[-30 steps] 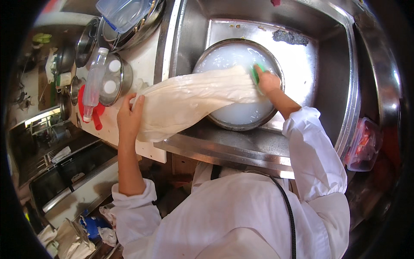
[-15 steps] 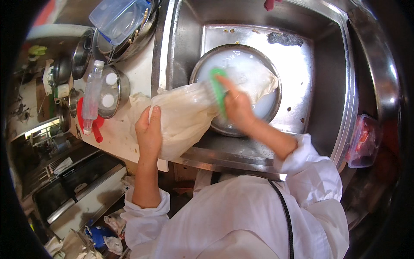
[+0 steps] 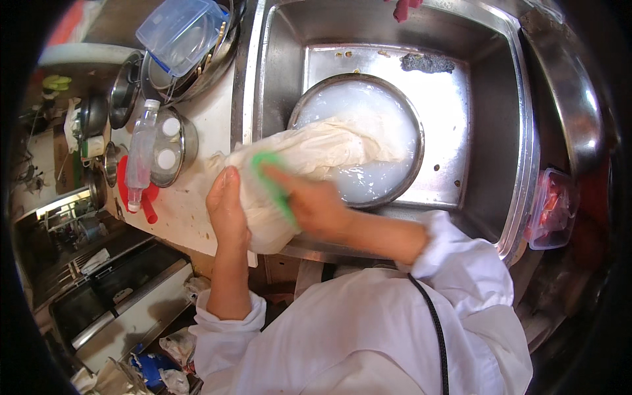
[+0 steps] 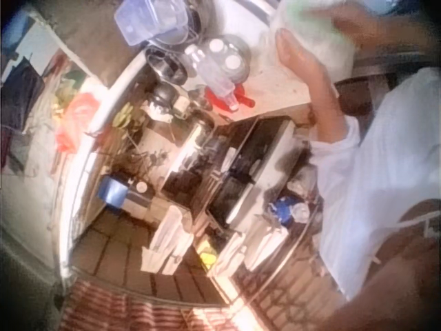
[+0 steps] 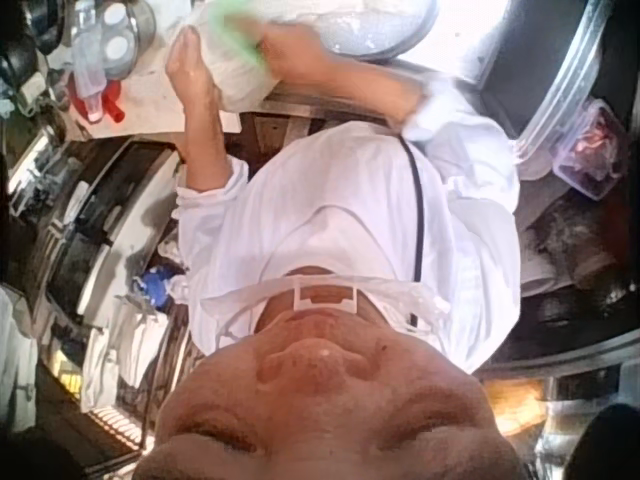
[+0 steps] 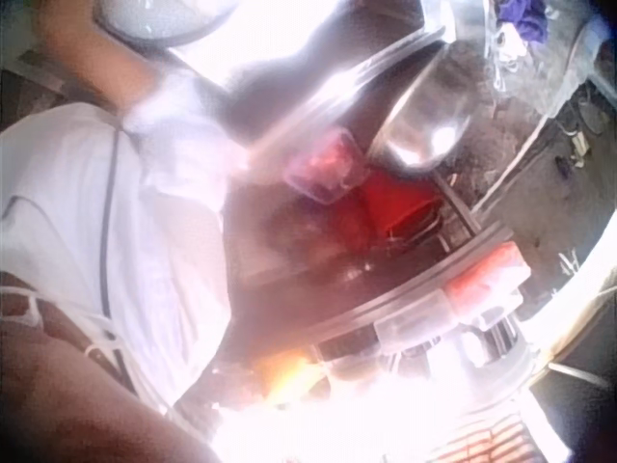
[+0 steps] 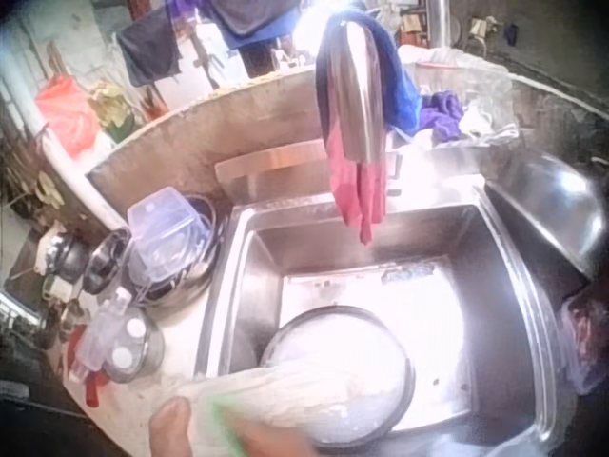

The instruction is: The person washes a white cloth in a metal bowl filled with soapy water inside a stainless steel sink. They scrub the cloth with a green brush, rinse it under running water, and wring it out repeatedly.

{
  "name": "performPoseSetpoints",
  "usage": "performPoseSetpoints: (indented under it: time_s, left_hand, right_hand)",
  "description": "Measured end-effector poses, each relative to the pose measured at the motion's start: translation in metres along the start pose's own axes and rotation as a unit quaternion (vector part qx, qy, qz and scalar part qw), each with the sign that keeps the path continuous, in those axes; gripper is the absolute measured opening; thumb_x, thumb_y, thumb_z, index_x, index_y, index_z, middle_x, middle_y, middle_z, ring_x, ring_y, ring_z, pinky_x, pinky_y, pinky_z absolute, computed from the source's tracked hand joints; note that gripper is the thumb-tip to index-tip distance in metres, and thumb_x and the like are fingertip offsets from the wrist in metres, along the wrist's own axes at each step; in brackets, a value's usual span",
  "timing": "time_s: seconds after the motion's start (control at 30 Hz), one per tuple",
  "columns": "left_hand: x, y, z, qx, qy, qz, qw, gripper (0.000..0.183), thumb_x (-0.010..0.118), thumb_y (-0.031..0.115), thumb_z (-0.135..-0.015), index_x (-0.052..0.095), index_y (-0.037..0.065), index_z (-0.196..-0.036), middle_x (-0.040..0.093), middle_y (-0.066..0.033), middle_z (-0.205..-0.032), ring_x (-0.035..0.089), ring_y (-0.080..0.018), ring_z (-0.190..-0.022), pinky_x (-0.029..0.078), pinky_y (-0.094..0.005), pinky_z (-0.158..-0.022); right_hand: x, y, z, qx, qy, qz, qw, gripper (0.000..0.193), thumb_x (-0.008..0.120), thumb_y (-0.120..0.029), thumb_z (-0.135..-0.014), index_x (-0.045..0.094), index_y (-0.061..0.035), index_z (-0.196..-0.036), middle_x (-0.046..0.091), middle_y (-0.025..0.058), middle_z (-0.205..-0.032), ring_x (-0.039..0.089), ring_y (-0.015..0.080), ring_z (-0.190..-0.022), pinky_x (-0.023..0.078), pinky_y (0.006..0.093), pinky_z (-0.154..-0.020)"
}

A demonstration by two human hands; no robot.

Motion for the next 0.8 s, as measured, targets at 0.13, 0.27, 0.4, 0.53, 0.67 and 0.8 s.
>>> performPoseSetpoints:
  time_s: [0.13, 0.27, 0.4, 0.53, 0.67, 0.8]
  left_hand:
    - [-0.012, 0.020, 0.001, 0.086, 0.097, -0.072, 0.989, 0.025, 0.050, 0.021, -0.089, 0.058, -0.001, -0.097, 0.059, -0.0046, -0.091, 0.053, -0.0093, -0.081, 0.042, -0.0221, -0.075]
    - [-0.020, 0.028, 0.003, 0.060, 0.109, -0.014, 0.992, 0.025, 0.050, 0.021, -0.089, 0.058, -0.001, -0.098, 0.059, -0.0040, -0.093, 0.054, -0.0088, -0.078, 0.043, -0.0221, -0.072]
    - [-0.006, 0.019, -0.002, 0.043, 0.040, -0.034, 0.998, 0.026, 0.050, 0.021, -0.089, 0.057, -0.001, -0.102, 0.059, -0.0038, -0.093, 0.052, -0.0084, -0.083, 0.041, -0.0212, -0.075]
    - [-0.008, 0.027, 0.003, 0.056, 0.032, -0.025, 0.998, 0.026, 0.050, 0.020, -0.089, 0.057, -0.002, -0.101, 0.059, -0.0041, -0.094, 0.053, -0.0088, -0.084, 0.041, -0.0217, -0.076]
    - [-0.014, 0.037, 0.009, 0.053, 0.055, -0.020, 0.997, 0.026, 0.050, 0.020, -0.088, 0.057, -0.002, -0.100, 0.059, -0.0055, -0.094, 0.056, -0.0109, -0.081, 0.044, -0.0236, -0.073]
    - [-0.009, 0.028, 0.008, 0.033, 0.070, 0.010, 0.997, 0.028, 0.050, 0.021, -0.088, 0.055, -0.002, -0.104, 0.059, -0.0075, -0.098, 0.057, -0.0141, -0.085, 0.046, -0.0259, -0.076]
  right_hand:
    - [0.033, 0.049, -0.011, -0.031, -0.139, 0.228, 0.963, 0.063, 0.047, -0.011, -0.075, 0.025, -0.0209, -0.133, 0.058, 0.0132, -0.068, 0.059, 0.0296, -0.059, 0.045, 0.0408, -0.046]
    - [-0.004, 0.064, 0.000, 0.115, -0.134, 0.154, 0.972, 0.051, 0.044, -0.012, -0.080, 0.033, -0.0199, -0.129, 0.058, 0.0135, -0.067, 0.058, 0.0293, -0.059, 0.046, 0.0396, -0.051]
    - [0.007, 0.003, 0.006, -0.079, -0.022, -0.059, 0.995, 0.054, 0.046, -0.012, -0.078, 0.034, -0.0204, -0.129, 0.057, 0.0138, -0.065, 0.057, 0.0296, -0.055, 0.046, 0.0392, -0.049]
    - [0.036, 0.035, -0.012, -0.012, -0.140, 0.187, 0.972, 0.054, 0.047, -0.013, -0.077, 0.034, -0.0209, -0.129, 0.058, 0.0147, -0.070, 0.058, 0.0294, -0.059, 0.045, 0.0396, -0.049]
    - [0.005, 0.027, 0.000, 0.044, -0.141, 0.091, 0.985, 0.058, 0.047, -0.008, -0.074, 0.035, -0.0238, -0.129, 0.061, 0.0129, -0.077, 0.058, 0.0317, -0.062, 0.045, 0.0411, -0.053]
    - [-0.002, -0.020, 0.002, -0.096, -0.038, -0.064, 0.993, 0.065, 0.049, -0.004, -0.070, 0.035, -0.0260, -0.129, 0.060, 0.0123, -0.070, 0.058, 0.0326, -0.059, 0.045, 0.0413, -0.052]
Point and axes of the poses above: each hand's wrist, its own z-axis away from the middle knuckle, its own x-axis out of the palm, y = z × x, the point moved 4 cm from there along -z, towards the middle knuckle
